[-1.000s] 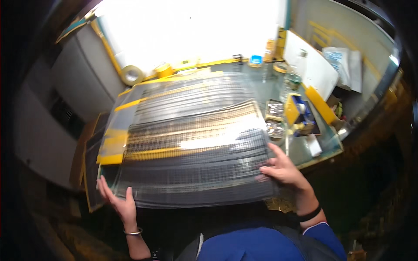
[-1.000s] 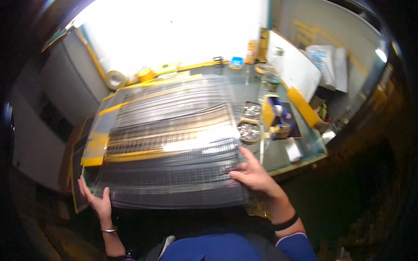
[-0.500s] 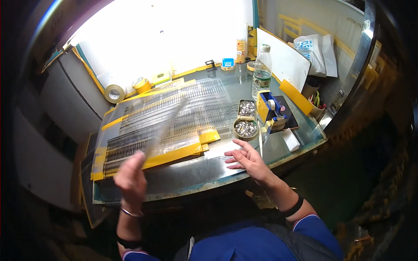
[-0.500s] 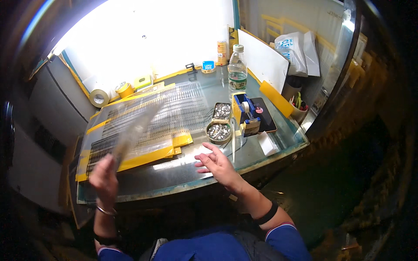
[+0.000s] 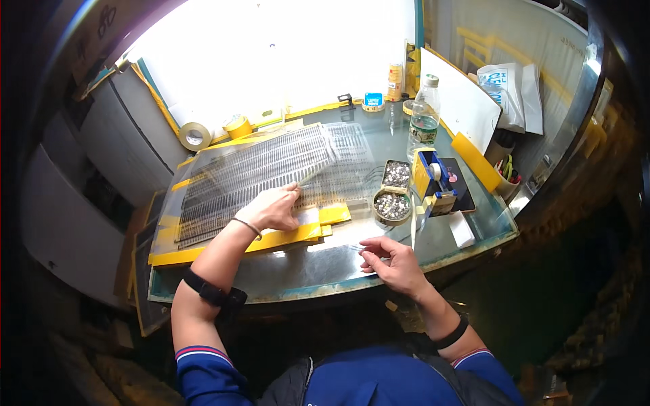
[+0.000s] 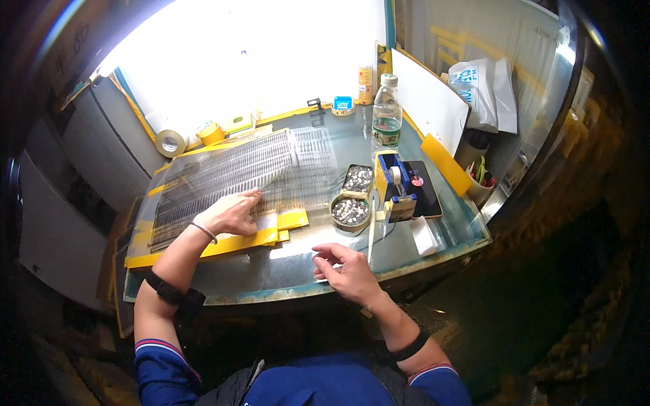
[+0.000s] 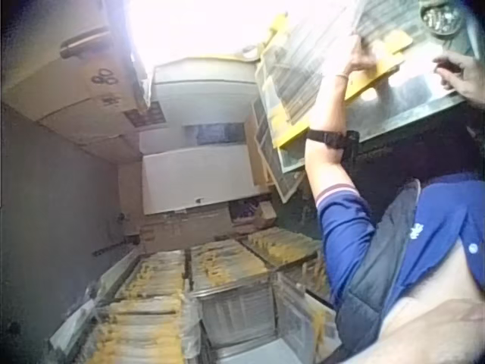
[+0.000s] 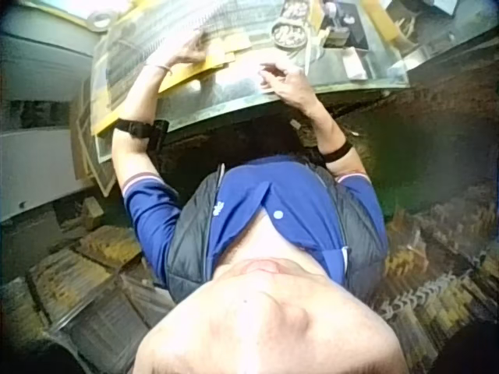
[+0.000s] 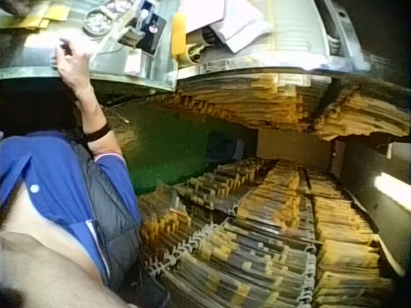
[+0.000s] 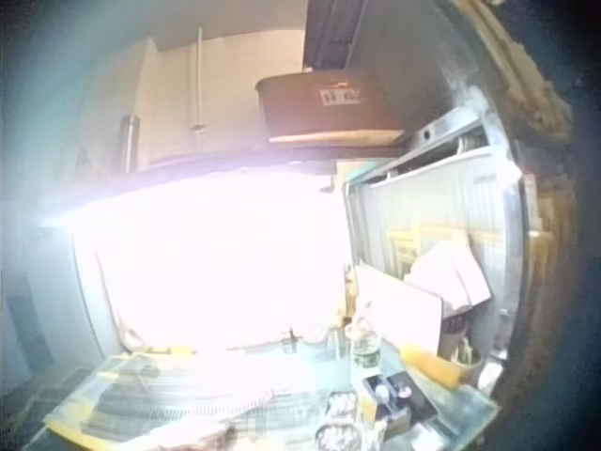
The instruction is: The recorder is assembling and inspecting metal grid panels by using a small tool to adjust or connect small metal components within the grid.
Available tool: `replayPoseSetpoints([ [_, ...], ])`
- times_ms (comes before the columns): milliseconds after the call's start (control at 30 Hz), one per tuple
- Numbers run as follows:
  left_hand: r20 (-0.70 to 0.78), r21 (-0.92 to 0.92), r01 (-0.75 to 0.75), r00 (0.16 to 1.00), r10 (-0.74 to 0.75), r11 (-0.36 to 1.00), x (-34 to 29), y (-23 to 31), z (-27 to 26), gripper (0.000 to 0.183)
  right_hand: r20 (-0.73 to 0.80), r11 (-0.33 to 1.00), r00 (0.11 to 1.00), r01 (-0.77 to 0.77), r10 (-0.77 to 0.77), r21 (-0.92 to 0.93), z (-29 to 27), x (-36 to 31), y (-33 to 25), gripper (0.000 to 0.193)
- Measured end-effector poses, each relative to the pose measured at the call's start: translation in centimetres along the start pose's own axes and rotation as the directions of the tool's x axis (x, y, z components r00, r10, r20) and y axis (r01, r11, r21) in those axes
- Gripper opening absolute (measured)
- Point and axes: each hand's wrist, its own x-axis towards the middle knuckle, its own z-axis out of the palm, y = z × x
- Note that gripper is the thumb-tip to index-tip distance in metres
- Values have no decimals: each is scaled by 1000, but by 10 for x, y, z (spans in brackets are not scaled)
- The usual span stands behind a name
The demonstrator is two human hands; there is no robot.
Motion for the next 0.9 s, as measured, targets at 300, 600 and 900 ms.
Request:
replayPoseSetpoints([
  [300, 13, 4, -38, 999, 38, 999, 19, -16, 17, 22, 24, 996, 998, -53, 51, 77, -3, 1, 0, 25],
  [600, -197, 422, 23, 978, 67, 906, -41, -32, 31, 11, -57, 982, 998, -24, 35, 187, -1, 5, 5, 31],
  [900, -186, 415, 124, 981, -49, 901, -129, -40, 30, 26, -204, 986, 971, 102, -127, -130, 9, 6, 5, 45],
])
